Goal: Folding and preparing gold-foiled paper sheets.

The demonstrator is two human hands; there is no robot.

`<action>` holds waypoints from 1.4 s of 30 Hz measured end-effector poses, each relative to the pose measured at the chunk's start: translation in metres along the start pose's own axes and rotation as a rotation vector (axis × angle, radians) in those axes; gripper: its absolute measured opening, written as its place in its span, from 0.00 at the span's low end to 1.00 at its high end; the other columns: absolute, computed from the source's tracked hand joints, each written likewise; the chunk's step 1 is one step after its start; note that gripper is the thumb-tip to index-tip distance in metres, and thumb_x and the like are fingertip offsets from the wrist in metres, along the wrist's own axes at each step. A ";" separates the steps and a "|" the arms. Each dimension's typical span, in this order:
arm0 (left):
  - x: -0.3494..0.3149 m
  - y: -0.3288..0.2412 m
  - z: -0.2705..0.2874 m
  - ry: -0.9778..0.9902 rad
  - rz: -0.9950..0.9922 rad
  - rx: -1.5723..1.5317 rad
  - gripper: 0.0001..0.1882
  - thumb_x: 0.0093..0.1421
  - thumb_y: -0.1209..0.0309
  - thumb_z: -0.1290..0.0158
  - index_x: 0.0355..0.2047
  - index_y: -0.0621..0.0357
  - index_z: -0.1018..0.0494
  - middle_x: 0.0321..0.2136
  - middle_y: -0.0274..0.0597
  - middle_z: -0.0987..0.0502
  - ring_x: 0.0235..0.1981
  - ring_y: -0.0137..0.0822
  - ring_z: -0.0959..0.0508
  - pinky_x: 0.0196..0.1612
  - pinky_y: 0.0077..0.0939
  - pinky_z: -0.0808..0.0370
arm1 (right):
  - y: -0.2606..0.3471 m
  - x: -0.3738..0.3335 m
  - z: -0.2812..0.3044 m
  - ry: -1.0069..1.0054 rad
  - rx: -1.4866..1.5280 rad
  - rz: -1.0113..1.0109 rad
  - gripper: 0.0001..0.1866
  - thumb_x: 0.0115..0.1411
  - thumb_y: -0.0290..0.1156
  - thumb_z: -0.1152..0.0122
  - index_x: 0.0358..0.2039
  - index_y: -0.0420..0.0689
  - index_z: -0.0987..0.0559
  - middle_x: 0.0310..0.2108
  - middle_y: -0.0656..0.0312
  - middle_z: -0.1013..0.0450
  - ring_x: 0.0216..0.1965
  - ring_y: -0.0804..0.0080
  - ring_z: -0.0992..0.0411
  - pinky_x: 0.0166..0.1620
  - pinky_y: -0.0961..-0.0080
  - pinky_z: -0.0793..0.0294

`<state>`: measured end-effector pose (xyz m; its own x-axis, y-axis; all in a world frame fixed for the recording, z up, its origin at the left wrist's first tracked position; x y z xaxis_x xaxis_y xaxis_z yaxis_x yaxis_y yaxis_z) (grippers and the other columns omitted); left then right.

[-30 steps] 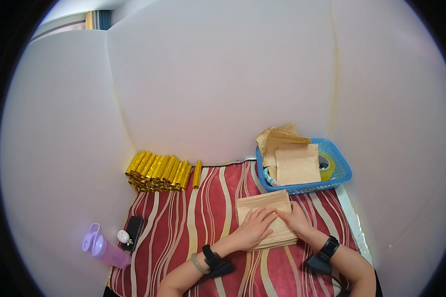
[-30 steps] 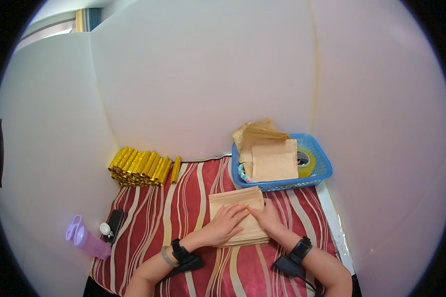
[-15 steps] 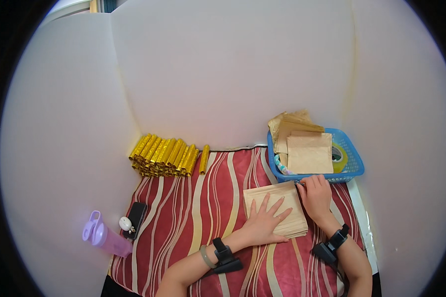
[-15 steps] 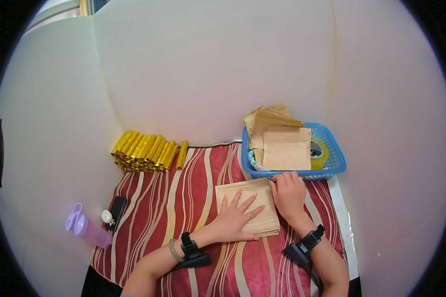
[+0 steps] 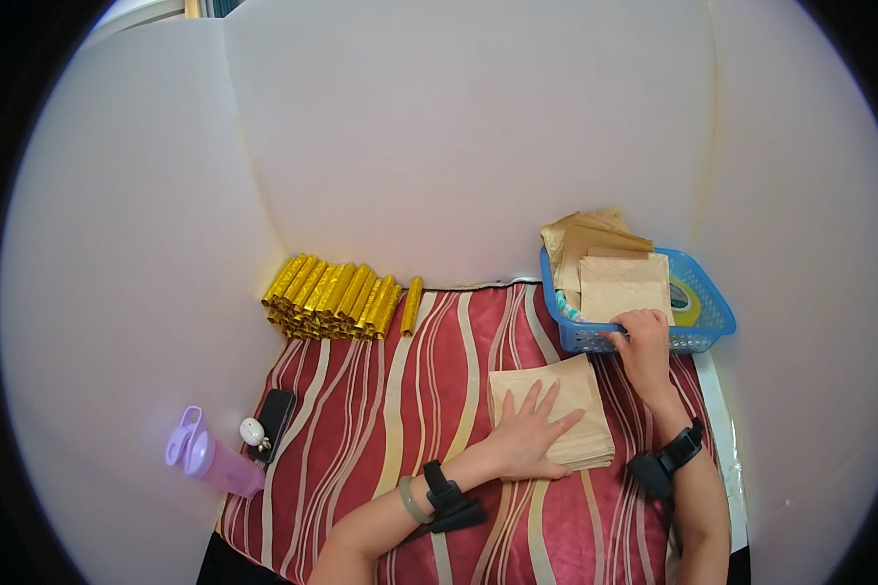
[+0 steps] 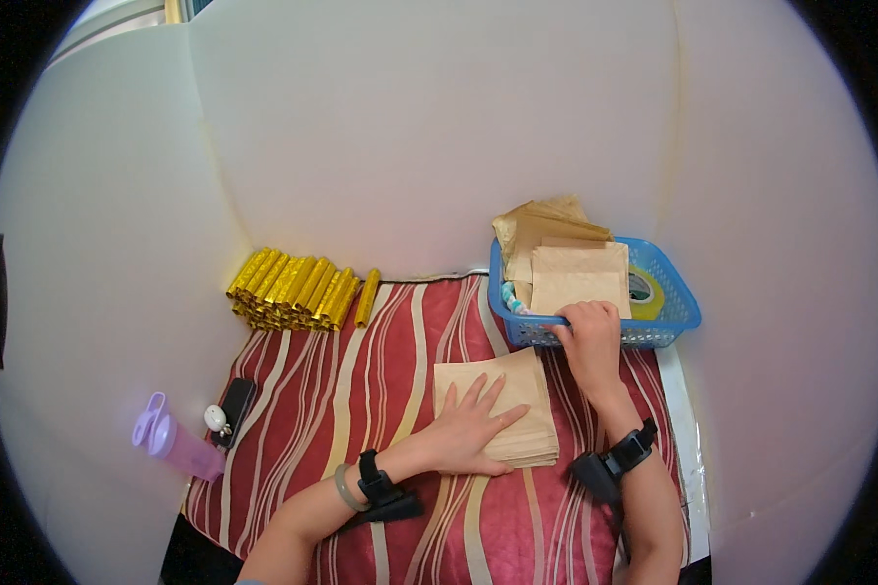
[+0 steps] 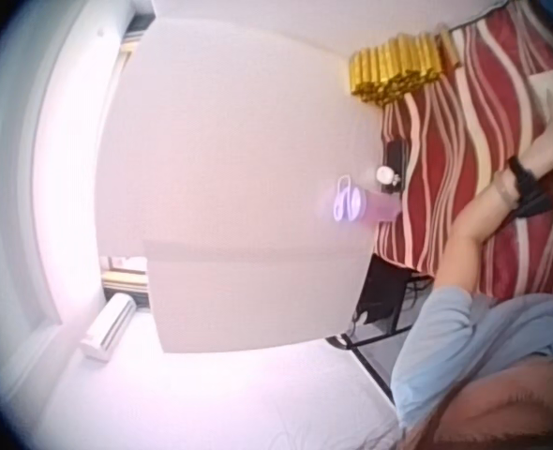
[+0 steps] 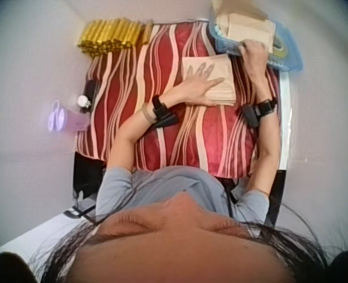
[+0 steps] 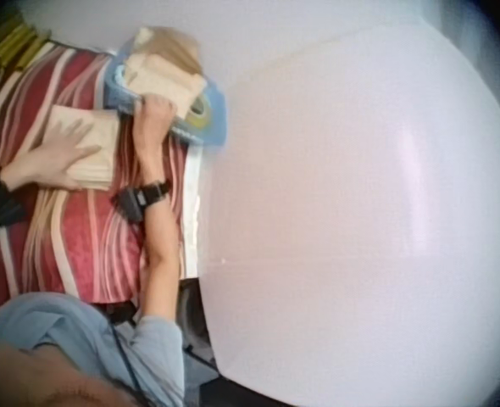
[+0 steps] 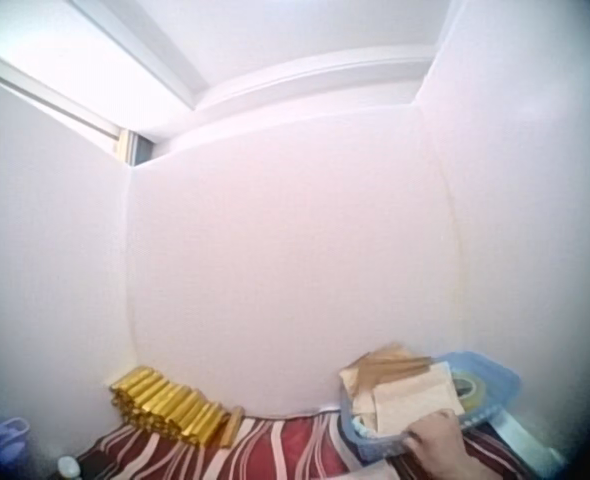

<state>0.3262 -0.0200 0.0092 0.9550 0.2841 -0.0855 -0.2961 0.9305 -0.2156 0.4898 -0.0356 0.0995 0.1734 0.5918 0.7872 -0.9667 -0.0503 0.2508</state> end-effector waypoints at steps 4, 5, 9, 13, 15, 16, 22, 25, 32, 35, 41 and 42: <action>0.002 -0.001 0.000 0.015 0.018 0.010 0.50 0.45 0.43 0.41 0.67 0.43 0.47 0.66 0.67 0.57 0.67 0.69 0.58 0.58 0.76 0.53 | -0.002 0.000 0.000 0.017 0.019 -0.023 0.05 0.48 0.28 0.34 0.25 0.43 0.21 0.25 0.59 0.27 0.33 0.60 0.30 0.46 0.66 0.38; 0.003 -0.001 0.000 -0.001 0.017 0.025 0.50 0.45 0.44 0.41 0.66 0.43 0.46 0.66 0.67 0.56 0.67 0.68 0.57 0.58 0.75 0.52 | -0.002 0.000 0.002 0.006 0.028 -0.030 0.05 0.48 0.29 0.34 0.25 0.43 0.21 0.25 0.59 0.27 0.33 0.60 0.30 0.46 0.66 0.38; 0.007 0.002 0.002 -0.023 0.018 0.037 0.49 0.44 0.45 0.41 0.66 0.42 0.45 0.66 0.66 0.54 0.67 0.68 0.56 0.58 0.75 0.51 | -0.004 -0.001 0.002 -0.031 0.052 -0.043 0.05 0.49 0.29 0.35 0.25 0.43 0.21 0.25 0.59 0.26 0.33 0.61 0.29 0.46 0.66 0.38; 0.018 0.010 0.002 -0.032 0.022 0.045 0.50 0.43 0.45 0.40 0.66 0.42 0.45 0.66 0.65 0.54 0.66 0.68 0.55 0.58 0.75 0.50 | -0.003 0.000 0.006 -0.033 0.052 -0.045 0.05 0.49 0.29 0.35 0.25 0.43 0.21 0.26 0.59 0.26 0.33 0.61 0.29 0.46 0.66 0.37; 0.023 0.014 0.003 -0.052 0.011 0.047 0.49 0.43 0.45 0.40 0.66 0.42 0.44 0.65 0.64 0.53 0.66 0.67 0.54 0.58 0.75 0.50 | -0.004 0.001 0.007 -0.040 0.084 -0.047 0.05 0.48 0.29 0.35 0.25 0.42 0.21 0.26 0.59 0.26 0.33 0.61 0.29 0.46 0.66 0.37; 0.025 0.016 0.004 -0.050 0.010 0.048 0.49 0.43 0.45 0.40 0.66 0.42 0.44 0.65 0.64 0.53 0.66 0.67 0.54 0.58 0.75 0.50 | -0.005 0.001 0.008 -0.041 0.084 -0.050 0.05 0.48 0.29 0.35 0.25 0.42 0.21 0.26 0.59 0.26 0.33 0.61 0.29 0.46 0.66 0.37; 0.029 0.017 0.009 -0.069 -0.008 0.037 0.49 0.42 0.45 0.40 0.65 0.42 0.43 0.65 0.64 0.51 0.66 0.68 0.53 0.58 0.75 0.49 | 0.003 0.003 0.017 -0.059 0.103 -0.029 0.06 0.48 0.29 0.34 0.25 0.42 0.21 0.26 0.59 0.25 0.32 0.60 0.29 0.45 0.65 0.38; 0.023 0.013 0.017 -0.103 -0.004 0.066 0.48 0.43 0.42 0.40 0.64 0.45 0.41 0.64 0.62 0.48 0.65 0.64 0.49 0.58 0.72 0.48 | 0.005 -0.015 -0.010 0.142 0.017 -0.028 0.09 0.46 0.32 0.32 0.25 0.43 0.22 0.24 0.59 0.27 0.32 0.59 0.29 0.43 0.64 0.37; -0.016 0.015 0.047 -0.421 -0.167 -0.074 0.26 0.59 0.54 0.46 0.54 0.55 0.30 0.55 0.49 0.30 0.58 0.49 0.33 0.58 0.42 0.35 | 0.011 -0.013 0.002 0.108 0.038 0.025 0.13 0.49 0.35 0.31 0.32 0.42 0.22 0.30 0.57 0.26 0.37 0.59 0.29 0.48 0.64 0.38; -0.040 0.036 0.070 -0.541 -0.142 -0.194 0.21 0.60 0.62 0.46 0.51 0.57 0.28 0.51 0.48 0.27 0.56 0.48 0.30 0.57 0.37 0.33 | 0.030 -0.002 0.027 0.008 0.118 0.059 0.13 0.51 0.34 0.32 0.34 0.42 0.22 0.32 0.56 0.26 0.39 0.60 0.29 0.49 0.64 0.36; -0.077 0.077 0.081 -0.674 0.023 -0.472 0.14 0.61 0.70 0.47 0.46 0.62 0.24 0.42 0.49 0.22 0.46 0.45 0.24 0.50 0.33 0.27 | 0.059 -0.010 0.029 0.224 0.352 -0.002 0.08 0.54 0.25 0.37 0.35 0.41 0.22 0.34 0.57 0.25 0.37 0.59 0.27 0.38 0.68 0.28; -0.082 0.080 0.081 -0.686 0.032 -0.486 0.13 0.62 0.70 0.48 0.45 0.63 0.24 0.41 0.49 0.21 0.45 0.44 0.23 0.48 0.32 0.27 | 0.069 -0.012 0.029 0.217 0.338 0.039 0.08 0.55 0.25 0.38 0.36 0.41 0.22 0.35 0.57 0.24 0.38 0.59 0.27 0.40 0.67 0.28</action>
<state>0.2260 0.0499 0.0779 0.6991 0.5324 0.4774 -0.1482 0.7609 -0.6317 0.4262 -0.0693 0.1241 0.0590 0.7385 0.6717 -0.8493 -0.3164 0.4225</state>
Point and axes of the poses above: each hand's wrist, its own x-axis towards the middle knuckle, its own z-axis out of the back of the hand, y = z × x, the point moved 8 cm from there along x, towards the middle knuckle
